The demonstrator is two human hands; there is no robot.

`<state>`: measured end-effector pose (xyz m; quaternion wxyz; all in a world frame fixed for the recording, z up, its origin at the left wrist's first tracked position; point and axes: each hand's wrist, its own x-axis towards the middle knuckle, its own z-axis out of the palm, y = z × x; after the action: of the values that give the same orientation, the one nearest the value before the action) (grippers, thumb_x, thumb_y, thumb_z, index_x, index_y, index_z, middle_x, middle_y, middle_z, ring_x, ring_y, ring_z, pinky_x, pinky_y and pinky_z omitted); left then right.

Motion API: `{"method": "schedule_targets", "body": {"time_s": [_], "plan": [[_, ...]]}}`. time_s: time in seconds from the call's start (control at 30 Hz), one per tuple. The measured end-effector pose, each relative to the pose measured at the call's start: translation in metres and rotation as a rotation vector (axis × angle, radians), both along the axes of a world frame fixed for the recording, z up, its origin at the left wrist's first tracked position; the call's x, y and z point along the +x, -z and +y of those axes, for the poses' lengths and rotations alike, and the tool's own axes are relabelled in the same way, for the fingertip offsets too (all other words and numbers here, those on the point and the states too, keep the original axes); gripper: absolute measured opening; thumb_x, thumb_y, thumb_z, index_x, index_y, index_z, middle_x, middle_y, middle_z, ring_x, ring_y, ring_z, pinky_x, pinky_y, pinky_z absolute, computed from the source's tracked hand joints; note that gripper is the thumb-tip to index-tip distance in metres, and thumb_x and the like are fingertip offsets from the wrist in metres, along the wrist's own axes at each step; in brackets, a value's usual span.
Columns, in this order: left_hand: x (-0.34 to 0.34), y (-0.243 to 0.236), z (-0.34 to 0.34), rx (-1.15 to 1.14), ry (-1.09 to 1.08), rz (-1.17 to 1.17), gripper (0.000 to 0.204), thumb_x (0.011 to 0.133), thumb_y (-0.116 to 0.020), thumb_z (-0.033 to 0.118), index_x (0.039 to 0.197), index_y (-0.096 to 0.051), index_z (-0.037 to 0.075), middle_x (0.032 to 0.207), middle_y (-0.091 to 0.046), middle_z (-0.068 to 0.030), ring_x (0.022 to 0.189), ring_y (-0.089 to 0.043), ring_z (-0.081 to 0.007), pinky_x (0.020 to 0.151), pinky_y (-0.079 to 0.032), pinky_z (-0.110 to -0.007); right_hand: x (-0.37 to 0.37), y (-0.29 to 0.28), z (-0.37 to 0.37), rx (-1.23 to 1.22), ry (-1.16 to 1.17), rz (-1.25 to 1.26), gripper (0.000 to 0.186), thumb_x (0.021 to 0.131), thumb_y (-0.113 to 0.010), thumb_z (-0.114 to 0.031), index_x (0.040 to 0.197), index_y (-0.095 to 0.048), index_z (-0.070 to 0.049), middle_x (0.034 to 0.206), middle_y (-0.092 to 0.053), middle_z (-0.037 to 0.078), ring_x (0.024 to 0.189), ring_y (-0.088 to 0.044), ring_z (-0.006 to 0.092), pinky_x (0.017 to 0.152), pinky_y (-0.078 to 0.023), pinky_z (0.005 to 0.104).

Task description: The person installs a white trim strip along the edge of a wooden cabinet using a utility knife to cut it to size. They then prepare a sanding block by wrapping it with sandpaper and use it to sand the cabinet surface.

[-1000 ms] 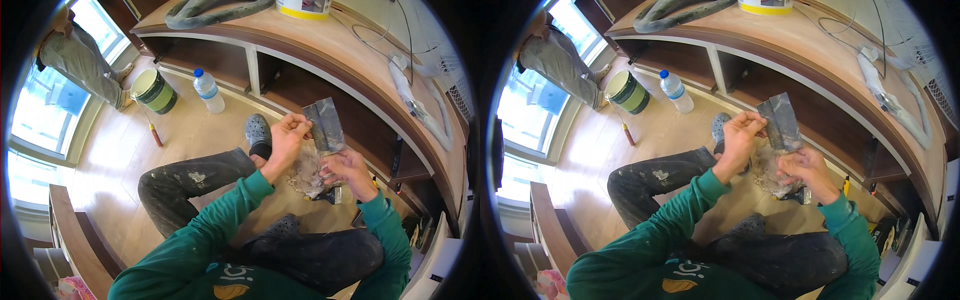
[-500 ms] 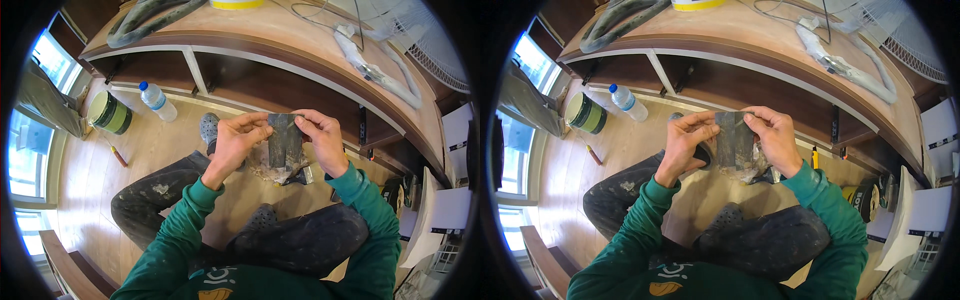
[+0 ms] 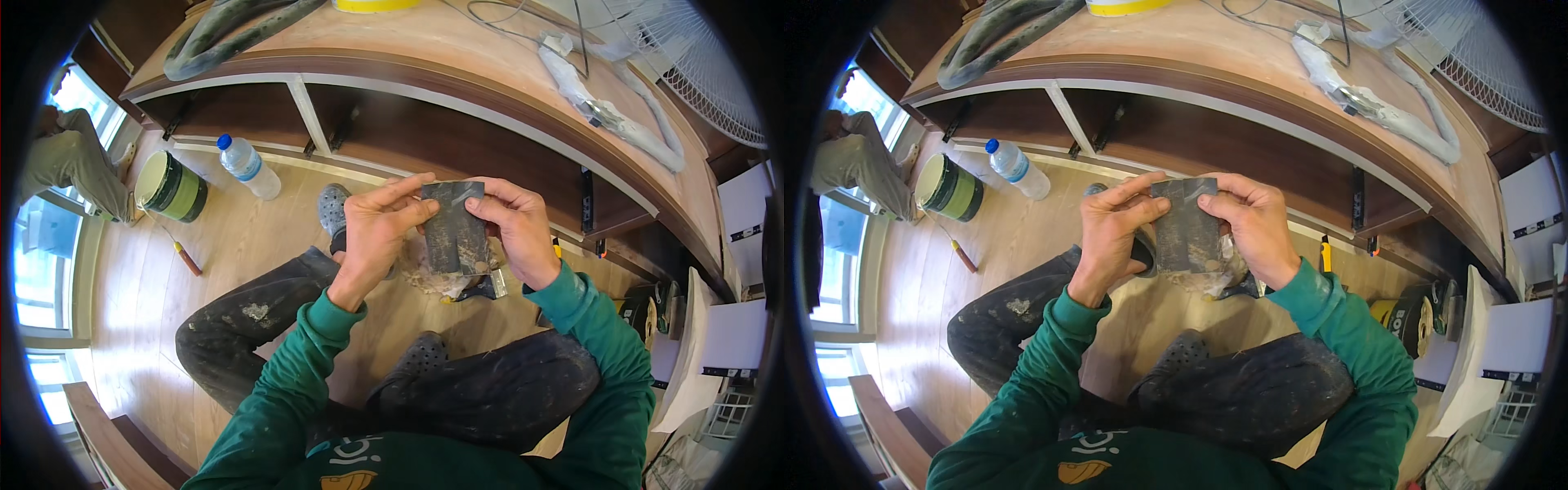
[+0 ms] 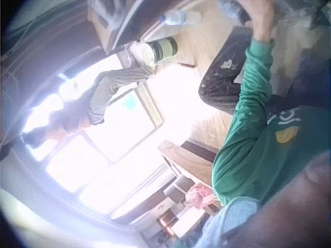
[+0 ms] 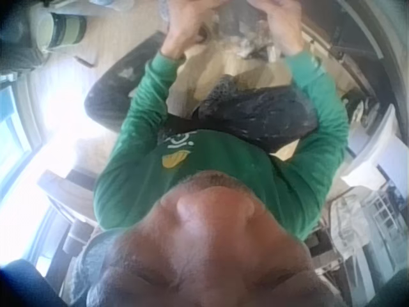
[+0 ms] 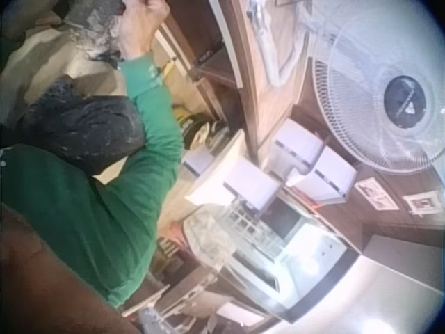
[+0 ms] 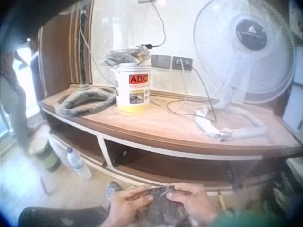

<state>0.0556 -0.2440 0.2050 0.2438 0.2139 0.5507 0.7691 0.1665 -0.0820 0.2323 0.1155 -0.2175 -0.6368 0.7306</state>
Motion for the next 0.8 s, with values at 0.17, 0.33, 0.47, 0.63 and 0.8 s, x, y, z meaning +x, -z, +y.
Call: {"method": "schedule_targets", "body": {"time_s": [0.17,0.33,0.47,0.63,0.8], "plan": [[-0.001,0.01,0.004,0.098,-0.029,0.174,0.012,0.079,-0.069,-0.01,0.087,-0.072,-0.002,0.092,-0.065,-0.007,0.085,-0.06,-0.0128,0.075,-0.048,-0.024,-0.001,-0.005,-0.006,-0.041,0.052,0.026,0.016,0.087,-0.067,-0.002,0.101,-0.074,-0.001,0.084,-0.069,0.001,0.071,-0.061,0.0053,0.061,-0.048,0.0201],[-0.002,0.013,0.005,0.122,-0.003,0.172,0.015,0.079,-0.065,-0.014,0.086,-0.072,-0.002,0.097,-0.063,-0.0065,0.091,-0.06,-0.0134,0.08,-0.049,-0.025,-0.001,-0.004,-0.002,-0.169,0.013,0.046,0.014,0.088,-0.068,-0.005,0.1,-0.074,0.0,0.086,-0.069,0.003,0.072,-0.062,0.0066,0.062,-0.049,0.0202],[-0.002,0.012,0.004,0.115,0.027,0.224,0.01,0.081,-0.065,-0.009,0.086,-0.072,-0.002,0.096,-0.064,-0.0069,0.086,-0.059,-0.0129,0.077,-0.047,-0.025,0.001,-0.002,-0.002,-0.095,0.013,0.012,0.015,0.089,-0.069,-0.008,0.101,-0.074,0.0,0.085,-0.069,0.003,0.07,-0.06,0.0061,0.062,-0.048,0.021],[-0.007,-0.014,-0.005,-0.06,0.19,-0.09,0.013,0.085,-0.067,0.005,0.092,-0.073,-0.004,0.084,-0.064,-0.0029,0.074,-0.058,-0.0096,0.068,-0.045,-0.024,0.001,0.001,-0.001,0.086,0.018,-0.011,0.017,0.089,-0.069,-0.007,0.103,-0.074,0.0,0.083,-0.07,0.003,0.069,-0.059,0.0059,0.062,-0.047,0.0216],[-0.007,-0.025,-0.004,-0.336,0.188,-0.065,0.017,0.085,-0.069,0.01,0.094,-0.074,-0.004,0.072,-0.065,-0.0014,0.066,-0.057,-0.0073,0.061,-0.046,-0.023,0.002,0.004,-0.001,0.128,-0.059,-0.007,0.018,0.092,-0.067,-0.011,0.106,-0.073,0.0,0.088,-0.068,0.002,0.075,-0.061,0.0073,0.067,-0.051,0.0229]]}}
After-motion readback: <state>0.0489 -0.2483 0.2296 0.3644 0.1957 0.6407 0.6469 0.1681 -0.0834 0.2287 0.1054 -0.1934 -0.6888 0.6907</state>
